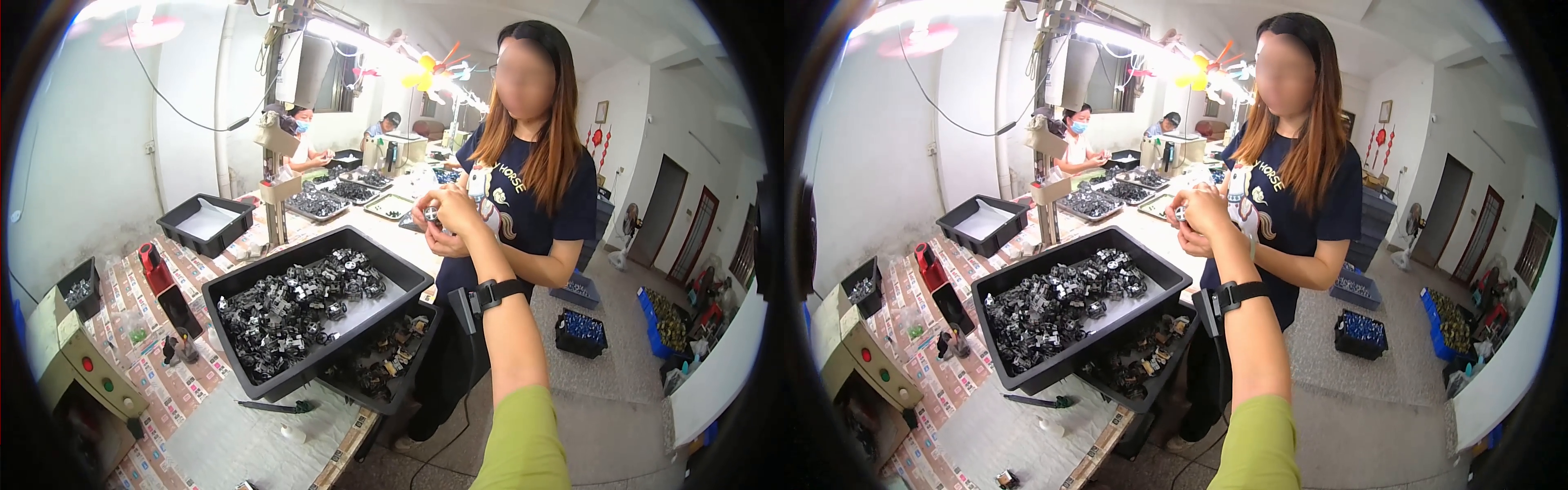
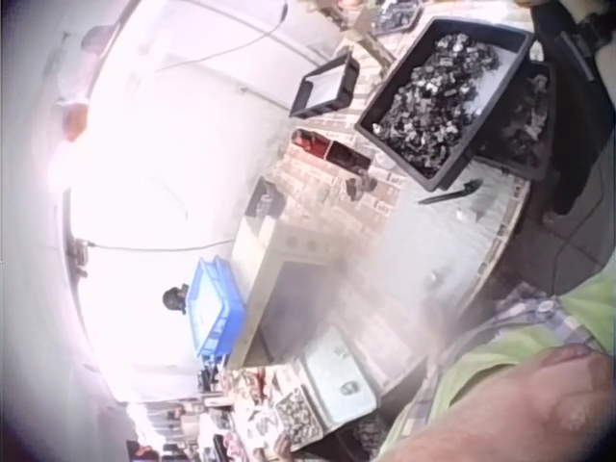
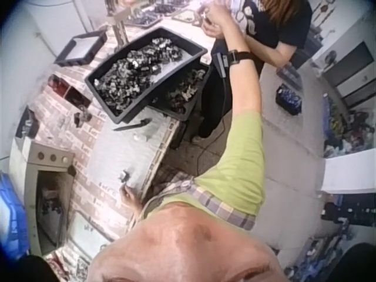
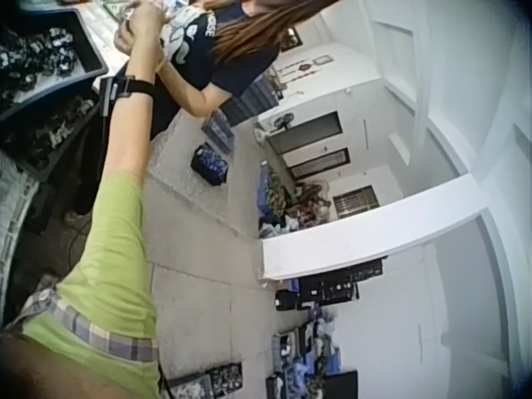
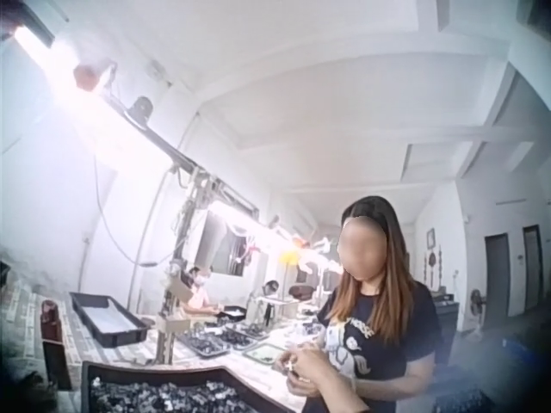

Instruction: Assembling small plastic components and applying glue to create a toy figure.

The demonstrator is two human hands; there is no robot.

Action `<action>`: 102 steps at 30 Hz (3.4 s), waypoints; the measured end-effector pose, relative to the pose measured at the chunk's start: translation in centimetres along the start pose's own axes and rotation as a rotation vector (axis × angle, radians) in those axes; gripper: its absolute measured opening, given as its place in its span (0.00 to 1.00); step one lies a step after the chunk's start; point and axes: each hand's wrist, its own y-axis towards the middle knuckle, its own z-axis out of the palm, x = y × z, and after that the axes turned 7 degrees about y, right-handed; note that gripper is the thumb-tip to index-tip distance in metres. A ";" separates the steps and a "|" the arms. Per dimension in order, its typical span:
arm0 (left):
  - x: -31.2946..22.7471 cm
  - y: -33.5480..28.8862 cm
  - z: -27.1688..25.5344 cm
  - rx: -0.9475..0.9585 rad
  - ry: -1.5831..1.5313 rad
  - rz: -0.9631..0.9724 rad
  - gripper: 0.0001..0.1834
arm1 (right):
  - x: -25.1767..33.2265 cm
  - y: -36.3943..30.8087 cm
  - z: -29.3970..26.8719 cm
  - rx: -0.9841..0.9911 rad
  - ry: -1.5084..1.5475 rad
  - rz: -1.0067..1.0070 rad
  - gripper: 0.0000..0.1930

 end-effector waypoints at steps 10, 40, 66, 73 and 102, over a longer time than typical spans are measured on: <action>-0.7 0.8 0.3 0.134 -0.143 -0.085 0.14 | 10.7 -13.8 -5.1 -0.544 -0.094 -0.100 0.08; 0.4 -0.5 -1.3 0.101 -0.252 -0.035 0.13 | 23.9 -31.5 24.1 -0.061 0.579 0.326 0.16; 0.9 -1.2 -8.0 0.144 -0.225 0.249 0.16 | 38.1 -32.8 25.0 1.169 1.234 -0.008 0.08; 2.8 -3.6 -9.1 -0.028 -0.055 0.276 0.14 | 39.7 -34.1 25.2 1.295 1.217 -0.072 0.10; 3.3 -1.6 -9.3 0.300 -0.392 -0.049 0.08 | 39.2 -31.8 25.0 1.093 0.924 -0.335 0.09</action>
